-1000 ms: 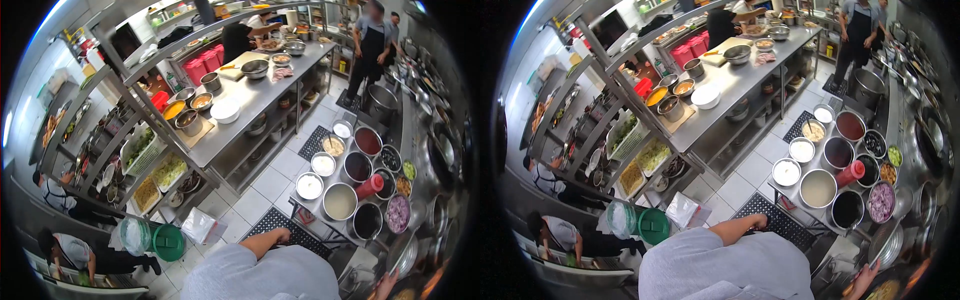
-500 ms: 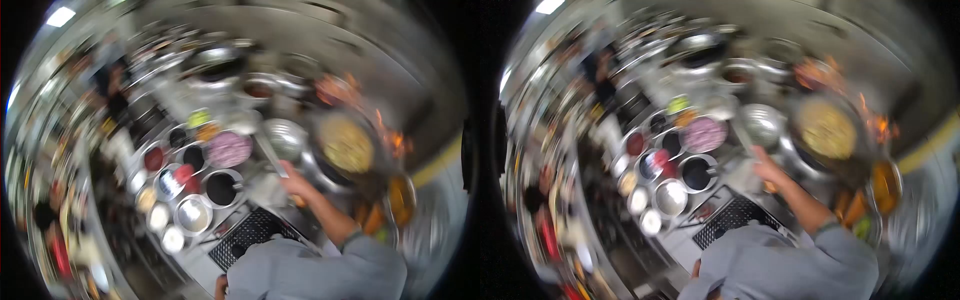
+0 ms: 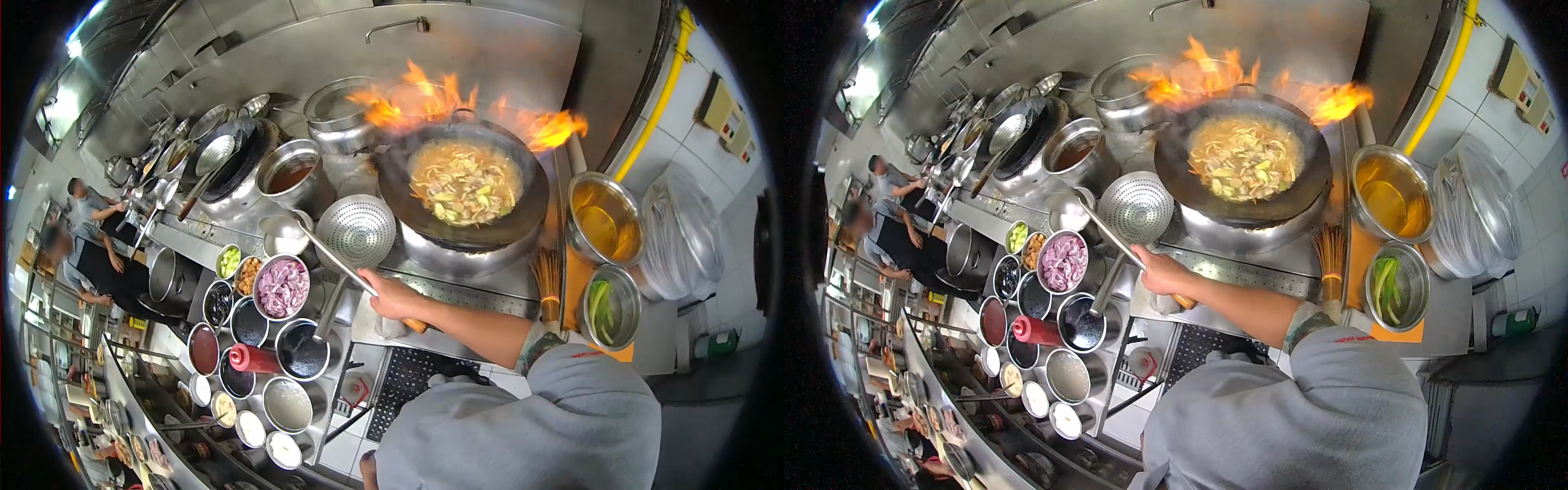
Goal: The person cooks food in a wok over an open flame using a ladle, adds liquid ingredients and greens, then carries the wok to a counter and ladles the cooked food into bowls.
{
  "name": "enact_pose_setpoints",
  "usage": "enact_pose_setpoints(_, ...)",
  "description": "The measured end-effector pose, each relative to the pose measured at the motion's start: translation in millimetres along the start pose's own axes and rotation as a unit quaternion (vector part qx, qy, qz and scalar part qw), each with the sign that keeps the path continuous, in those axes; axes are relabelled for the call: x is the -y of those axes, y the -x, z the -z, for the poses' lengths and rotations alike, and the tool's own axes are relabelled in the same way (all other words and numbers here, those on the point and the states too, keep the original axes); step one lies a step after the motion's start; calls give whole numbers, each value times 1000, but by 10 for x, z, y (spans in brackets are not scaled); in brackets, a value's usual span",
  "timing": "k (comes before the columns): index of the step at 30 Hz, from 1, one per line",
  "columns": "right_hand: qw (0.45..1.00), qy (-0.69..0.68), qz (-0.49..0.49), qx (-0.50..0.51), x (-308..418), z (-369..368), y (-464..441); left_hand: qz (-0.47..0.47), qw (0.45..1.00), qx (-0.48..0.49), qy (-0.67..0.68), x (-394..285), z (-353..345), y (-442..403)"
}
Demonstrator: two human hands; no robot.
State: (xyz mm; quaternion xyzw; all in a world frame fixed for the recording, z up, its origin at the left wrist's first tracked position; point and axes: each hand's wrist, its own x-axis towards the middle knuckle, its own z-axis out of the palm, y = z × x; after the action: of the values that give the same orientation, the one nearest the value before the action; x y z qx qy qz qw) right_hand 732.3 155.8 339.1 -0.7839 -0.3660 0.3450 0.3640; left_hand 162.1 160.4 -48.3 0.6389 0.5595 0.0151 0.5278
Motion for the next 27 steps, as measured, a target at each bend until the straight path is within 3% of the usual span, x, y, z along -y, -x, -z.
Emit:
enact_pose_setpoints(2,1000,9,13,-2,-74,-47,-75,-37,999,-2,7,71,37,-63)
enact_pose_setpoints(5,998,16,66,-19,-240,-90,-130,10,1000,-3,13,124,13,-1)
enact_pose_setpoints(9,1000,-7,-5,3,120,22,78,67,997,-8,36,122,-45,174)
enact_pose_setpoints(12,997,19,76,-28,-138,-46,-94,107,992,-8,65,4,-60,330)
enact_pose_setpoints(16,997,-9,59,-56,-53,-60,-12,165,977,-9,131,-155,-83,583)
enact_pose_setpoints(19,999,-26,33,-20,-48,-49,-56,194,966,-10,170,-432,-78,778)
enact_pose_setpoints(23,995,-96,-25,15,54,40,45,164,986,-8,12,-1261,50,925)
enact_pose_setpoints(27,993,-111,-22,14,-34,-52,-69,147,989,-14,14,-1328,55,909)
